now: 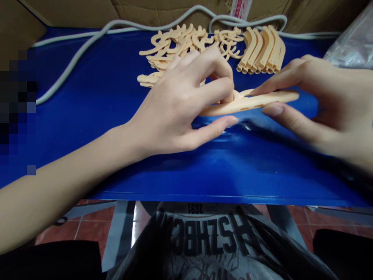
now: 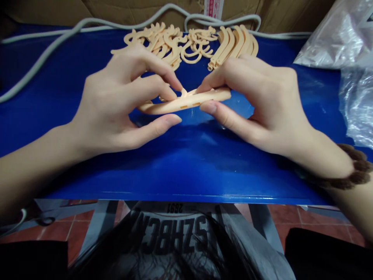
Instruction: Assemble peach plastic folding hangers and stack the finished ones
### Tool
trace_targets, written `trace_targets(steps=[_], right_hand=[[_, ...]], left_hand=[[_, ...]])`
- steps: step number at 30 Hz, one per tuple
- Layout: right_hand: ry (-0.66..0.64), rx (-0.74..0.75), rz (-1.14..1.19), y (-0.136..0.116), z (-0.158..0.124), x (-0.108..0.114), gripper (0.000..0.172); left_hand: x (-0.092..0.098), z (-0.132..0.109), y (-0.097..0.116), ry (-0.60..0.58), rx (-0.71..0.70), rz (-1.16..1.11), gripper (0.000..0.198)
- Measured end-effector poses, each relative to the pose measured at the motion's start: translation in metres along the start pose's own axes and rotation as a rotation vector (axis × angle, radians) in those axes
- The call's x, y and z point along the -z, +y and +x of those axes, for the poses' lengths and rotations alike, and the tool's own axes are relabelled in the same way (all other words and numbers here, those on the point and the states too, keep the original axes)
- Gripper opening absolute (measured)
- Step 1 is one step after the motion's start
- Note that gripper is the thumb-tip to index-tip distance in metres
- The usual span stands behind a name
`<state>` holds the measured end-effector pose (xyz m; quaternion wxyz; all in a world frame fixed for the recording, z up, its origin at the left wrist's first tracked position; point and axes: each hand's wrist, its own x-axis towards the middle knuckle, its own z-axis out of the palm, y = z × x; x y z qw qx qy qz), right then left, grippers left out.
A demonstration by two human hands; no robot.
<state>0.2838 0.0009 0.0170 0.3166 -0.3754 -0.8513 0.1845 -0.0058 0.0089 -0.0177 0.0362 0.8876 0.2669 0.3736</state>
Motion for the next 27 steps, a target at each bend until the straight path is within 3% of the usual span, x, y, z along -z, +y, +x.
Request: trace_targets(steps=[8,13,16,21,27], right_hand=[[0.051,-0.045,-0.065,0.007,0.0,0.0,0.029],[0.127,-0.078,0.267,0.017,0.008,-0.002,0.02],[0.165,-0.219,0.531,0.011,0.018,-0.007,0.005],[0.09,-0.405,0.712,0.001,0.023,-0.016,0.011],[0.04,-0.423,0.852,-0.005,0.015,-0.027,0.023]], left_hand=[[0.004,0.002,0.002,-0.007,-0.008,-0.025,0.023],[0.0,0.001,0.004,0.042,-0.033,-0.08,0.021],[-0.004,0.001,0.016,0.085,0.134,-0.307,0.02],[-0.004,0.007,0.039,0.097,0.528,-0.688,0.012],[0.003,0.018,0.042,-0.144,0.921,-1.028,0.033]])
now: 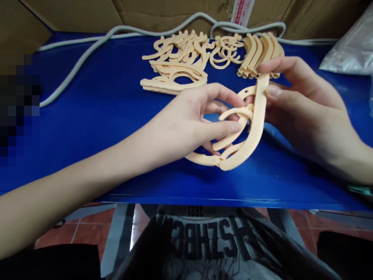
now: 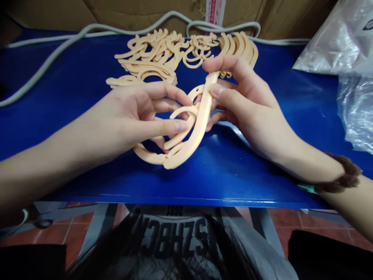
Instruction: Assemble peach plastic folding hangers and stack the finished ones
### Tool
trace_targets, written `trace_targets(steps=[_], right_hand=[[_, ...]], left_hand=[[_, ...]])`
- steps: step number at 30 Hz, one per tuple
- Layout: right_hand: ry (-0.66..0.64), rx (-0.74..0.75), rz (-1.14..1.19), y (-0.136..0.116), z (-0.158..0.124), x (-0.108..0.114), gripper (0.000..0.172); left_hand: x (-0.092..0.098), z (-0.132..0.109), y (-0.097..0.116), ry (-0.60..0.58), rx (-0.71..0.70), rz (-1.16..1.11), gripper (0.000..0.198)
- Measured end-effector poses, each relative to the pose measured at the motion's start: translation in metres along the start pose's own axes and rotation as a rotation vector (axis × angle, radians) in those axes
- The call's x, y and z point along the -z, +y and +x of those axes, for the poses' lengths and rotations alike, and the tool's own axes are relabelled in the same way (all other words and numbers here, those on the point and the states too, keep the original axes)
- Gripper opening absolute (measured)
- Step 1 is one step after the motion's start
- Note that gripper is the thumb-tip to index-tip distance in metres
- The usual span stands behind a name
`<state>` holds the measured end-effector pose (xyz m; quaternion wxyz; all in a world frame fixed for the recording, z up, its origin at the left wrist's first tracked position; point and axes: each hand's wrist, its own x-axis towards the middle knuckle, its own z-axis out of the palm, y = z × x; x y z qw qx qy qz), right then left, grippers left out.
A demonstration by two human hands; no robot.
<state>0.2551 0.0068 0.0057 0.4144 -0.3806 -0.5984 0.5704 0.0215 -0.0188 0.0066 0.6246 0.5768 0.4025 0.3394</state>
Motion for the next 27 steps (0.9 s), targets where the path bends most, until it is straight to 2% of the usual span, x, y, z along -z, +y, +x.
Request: trace_targets(steps=[2,4,7,10,12,14,17,20,22,25,27], right_hand=[[-0.007,0.004,0.041,0.0,-0.001,-0.003,0.036],[-0.052,-0.009,0.047,-0.001,-0.001,-0.005,0.047],[-0.128,-0.023,-0.013,-0.002,-0.002,-0.007,0.039],[-0.126,-0.015,-0.053,-0.002,-0.003,-0.007,0.029],[-0.109,-0.011,-0.066,-0.002,-0.003,-0.006,0.029],[-0.085,0.013,-0.086,-0.003,-0.004,-0.003,0.028],[-0.033,0.06,-0.136,-0.004,-0.005,0.001,0.02],[-0.03,0.043,-0.159,-0.004,-0.005,0.004,0.014],[-0.052,0.025,-0.155,-0.004,-0.005,0.005,0.018],[-0.077,0.012,-0.141,-0.002,-0.004,0.005,0.033],[-0.082,0.01,-0.138,-0.001,-0.004,0.006,0.035]], left_hand=[[0.0,0.002,0.002,0.056,0.038,-0.046,0.041],[0.0,0.003,0.002,0.119,0.016,-0.072,0.05],[-0.001,0.005,0.001,0.12,-0.004,-0.085,0.044],[-0.002,0.007,-0.002,0.077,-0.011,-0.077,0.026],[-0.002,0.009,-0.004,0.069,-0.042,-0.077,0.019],[-0.001,0.009,-0.005,0.07,-0.069,-0.088,0.016],[0.0,0.008,-0.004,0.029,-0.035,-0.101,0.01],[0.0,0.006,-0.002,-0.011,0.026,-0.118,0.018],[-0.001,0.006,-0.001,-0.005,0.049,-0.143,0.015],[-0.003,0.007,0.001,-0.003,0.064,-0.187,0.006],[-0.004,0.007,0.002,-0.013,0.061,-0.203,0.006]])
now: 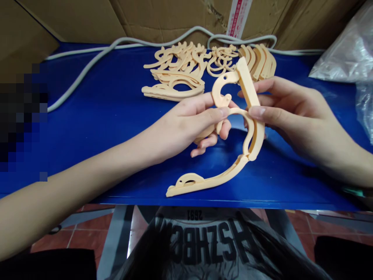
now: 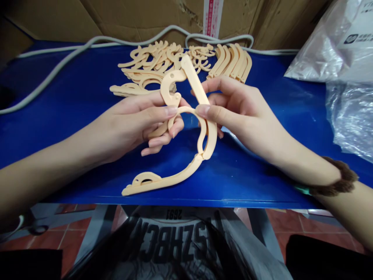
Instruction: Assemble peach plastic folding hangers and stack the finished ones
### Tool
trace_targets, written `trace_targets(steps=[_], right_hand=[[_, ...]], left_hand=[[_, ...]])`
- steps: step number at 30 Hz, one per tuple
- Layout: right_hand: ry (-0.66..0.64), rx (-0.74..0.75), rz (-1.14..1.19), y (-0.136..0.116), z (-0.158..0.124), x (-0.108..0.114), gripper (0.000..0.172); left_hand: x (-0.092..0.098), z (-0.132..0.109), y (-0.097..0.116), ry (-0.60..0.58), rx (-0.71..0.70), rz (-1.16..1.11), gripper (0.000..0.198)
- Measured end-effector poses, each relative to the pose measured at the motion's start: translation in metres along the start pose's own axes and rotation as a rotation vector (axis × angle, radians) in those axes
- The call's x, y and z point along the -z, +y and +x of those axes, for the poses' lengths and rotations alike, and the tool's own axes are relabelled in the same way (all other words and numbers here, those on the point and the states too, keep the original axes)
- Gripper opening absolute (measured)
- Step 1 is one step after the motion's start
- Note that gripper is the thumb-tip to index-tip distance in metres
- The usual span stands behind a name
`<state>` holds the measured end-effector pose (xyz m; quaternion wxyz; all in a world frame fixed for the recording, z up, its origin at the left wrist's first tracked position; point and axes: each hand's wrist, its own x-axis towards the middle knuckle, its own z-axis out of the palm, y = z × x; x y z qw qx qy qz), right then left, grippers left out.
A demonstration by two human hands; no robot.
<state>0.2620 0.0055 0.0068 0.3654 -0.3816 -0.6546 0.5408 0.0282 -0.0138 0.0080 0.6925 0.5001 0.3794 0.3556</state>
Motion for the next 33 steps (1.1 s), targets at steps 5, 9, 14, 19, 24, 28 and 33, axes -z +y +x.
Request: trace_targets(steps=[5,9,14,19,24,28,33], right_hand=[[0.023,0.005,-0.02,0.001,0.001,0.001,0.017],[0.022,-0.004,0.009,0.001,0.003,0.002,0.019],[0.024,-0.007,0.025,0.001,0.004,0.002,0.015],[0.098,0.022,0.029,0.004,0.007,0.007,0.026],[0.171,0.042,-0.005,0.006,0.014,0.016,0.027],[0.293,0.076,0.023,0.007,0.017,0.017,0.021],[0.373,0.123,0.04,0.007,0.018,0.016,0.022]], left_hand=[[0.004,0.0,-0.002,-0.015,-0.023,0.042,0.008],[0.009,0.002,-0.004,-0.025,-0.054,0.088,0.007],[0.009,0.004,-0.003,0.002,-0.081,0.119,0.004],[0.013,0.005,-0.003,0.038,-0.096,0.115,0.005],[0.021,0.008,-0.007,0.046,-0.102,0.152,0.014],[0.022,0.007,-0.012,0.039,-0.12,0.317,0.022],[0.021,0.0,-0.016,-0.065,-0.282,0.646,0.036]])
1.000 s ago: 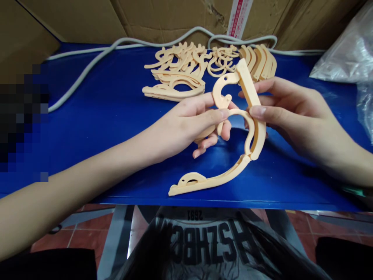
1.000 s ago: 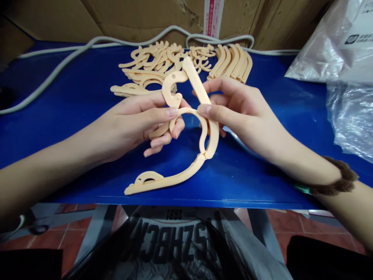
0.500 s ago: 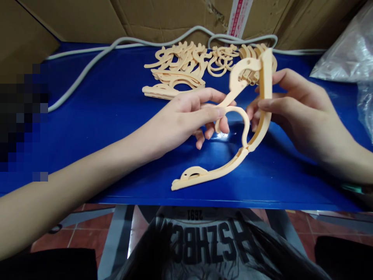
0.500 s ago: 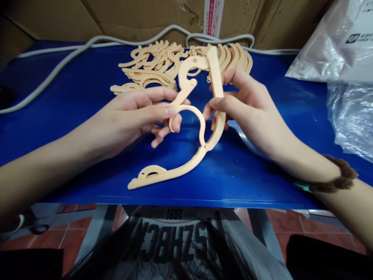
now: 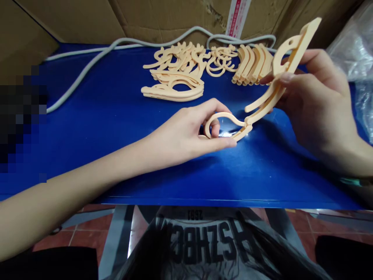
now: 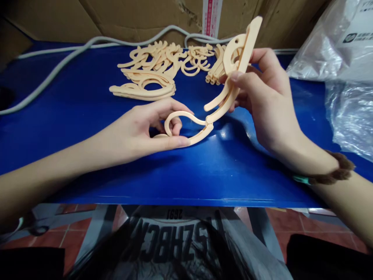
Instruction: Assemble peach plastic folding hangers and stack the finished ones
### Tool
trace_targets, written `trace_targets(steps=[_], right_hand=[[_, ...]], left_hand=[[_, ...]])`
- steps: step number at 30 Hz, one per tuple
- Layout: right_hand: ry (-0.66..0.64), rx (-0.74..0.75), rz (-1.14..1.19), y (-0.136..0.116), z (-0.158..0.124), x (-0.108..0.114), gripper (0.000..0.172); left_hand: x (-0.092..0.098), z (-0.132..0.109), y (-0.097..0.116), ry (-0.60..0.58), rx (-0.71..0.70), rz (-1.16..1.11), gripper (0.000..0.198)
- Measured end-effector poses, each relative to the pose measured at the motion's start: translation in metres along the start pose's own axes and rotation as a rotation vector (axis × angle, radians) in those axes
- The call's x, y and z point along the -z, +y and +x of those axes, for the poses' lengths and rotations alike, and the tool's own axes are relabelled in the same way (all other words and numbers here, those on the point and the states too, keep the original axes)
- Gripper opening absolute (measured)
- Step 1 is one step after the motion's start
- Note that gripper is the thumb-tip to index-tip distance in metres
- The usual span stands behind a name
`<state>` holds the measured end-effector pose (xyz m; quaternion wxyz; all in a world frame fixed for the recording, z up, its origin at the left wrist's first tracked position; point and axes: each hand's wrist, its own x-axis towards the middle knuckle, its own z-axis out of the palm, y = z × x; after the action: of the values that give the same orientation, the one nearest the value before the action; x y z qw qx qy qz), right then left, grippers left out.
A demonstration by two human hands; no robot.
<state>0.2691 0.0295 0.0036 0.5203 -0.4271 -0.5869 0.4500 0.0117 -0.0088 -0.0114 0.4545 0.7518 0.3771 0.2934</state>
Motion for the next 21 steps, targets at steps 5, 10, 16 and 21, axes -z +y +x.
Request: trace_targets(steps=[5,10,16,21], right_hand=[[0.026,0.007,-0.004,-0.001,-0.002,-0.001,0.022],[0.006,0.082,-0.099,-0.001,-0.003,0.0,0.019],[-0.039,0.131,-0.157,-0.003,-0.001,0.001,0.037],[-0.175,0.187,-0.304,0.0,-0.001,0.002,0.045]], left_hand=[[0.003,-0.003,-0.004,-0.024,-0.15,0.372,0.039],[0.006,-0.002,-0.01,-0.053,-0.201,0.494,0.048],[0.006,-0.004,-0.009,-0.07,-0.245,0.558,0.057],[0.004,-0.004,-0.011,-0.023,-0.307,0.574,0.061]])
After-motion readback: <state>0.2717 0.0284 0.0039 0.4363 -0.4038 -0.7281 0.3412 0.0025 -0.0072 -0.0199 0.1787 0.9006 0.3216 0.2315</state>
